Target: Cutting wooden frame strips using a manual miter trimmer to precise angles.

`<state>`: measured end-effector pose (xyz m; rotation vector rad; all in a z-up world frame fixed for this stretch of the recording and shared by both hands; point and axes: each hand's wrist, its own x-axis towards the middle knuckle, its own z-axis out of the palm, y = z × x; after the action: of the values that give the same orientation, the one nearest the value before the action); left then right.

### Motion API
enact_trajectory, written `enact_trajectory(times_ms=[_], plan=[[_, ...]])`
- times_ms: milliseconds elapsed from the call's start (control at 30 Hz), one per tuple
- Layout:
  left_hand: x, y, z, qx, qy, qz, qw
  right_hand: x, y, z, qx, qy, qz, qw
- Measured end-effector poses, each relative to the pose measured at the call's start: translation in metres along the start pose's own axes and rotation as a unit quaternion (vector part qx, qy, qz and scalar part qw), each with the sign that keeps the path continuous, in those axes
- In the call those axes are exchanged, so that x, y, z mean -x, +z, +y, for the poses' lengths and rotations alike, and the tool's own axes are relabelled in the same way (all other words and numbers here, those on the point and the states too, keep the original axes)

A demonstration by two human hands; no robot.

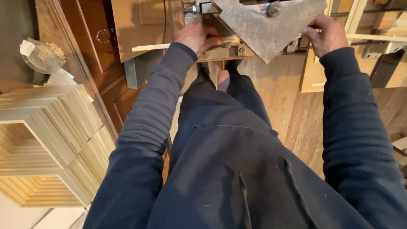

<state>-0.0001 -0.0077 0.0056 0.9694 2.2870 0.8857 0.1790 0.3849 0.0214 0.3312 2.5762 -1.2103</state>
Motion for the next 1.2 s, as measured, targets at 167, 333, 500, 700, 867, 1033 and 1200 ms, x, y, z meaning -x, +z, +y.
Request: enact_trajectory(times_ms=[167, 333, 500, 700, 867, 1033, 1200], plan=[[-0.001, 0.001, -0.005, 0.015, 0.032, -0.005, 0.999, 0.002, 0.007, -0.004, -0.017, 0.005, 0.029, 0.999], [-0.002, -0.013, 0.008, 0.077, -0.035, -0.026, 0.996, 0.001, 0.014, -0.021, -0.004, -0.045, 0.16, 0.986], [-0.003, -0.005, -0.004, 0.032, 0.02, 0.015, 0.999, -0.008, 0.019, -0.037, 0.005, -0.052, 0.235, 0.971], [0.001, -0.013, -0.011, 0.041, -0.019, -0.027, 0.999, -0.011, 0.024, -0.023, 0.051, -0.052, 0.273, 0.959], [0.011, -0.037, -0.002, 0.038, -0.028, -0.011, 0.999, -0.005, 0.023, -0.001, 0.133, -0.04, 0.268, 0.953], [0.019, -0.041, -0.003, 0.021, 0.014, 0.014, 1.0, -0.007, 0.013, -0.019, 0.134, -0.062, 0.24, 0.96], [0.023, -0.051, 0.002, 0.021, 0.018, 0.002, 1.0, -0.002, 0.017, 0.01, 0.144, -0.025, 0.23, 0.962]])
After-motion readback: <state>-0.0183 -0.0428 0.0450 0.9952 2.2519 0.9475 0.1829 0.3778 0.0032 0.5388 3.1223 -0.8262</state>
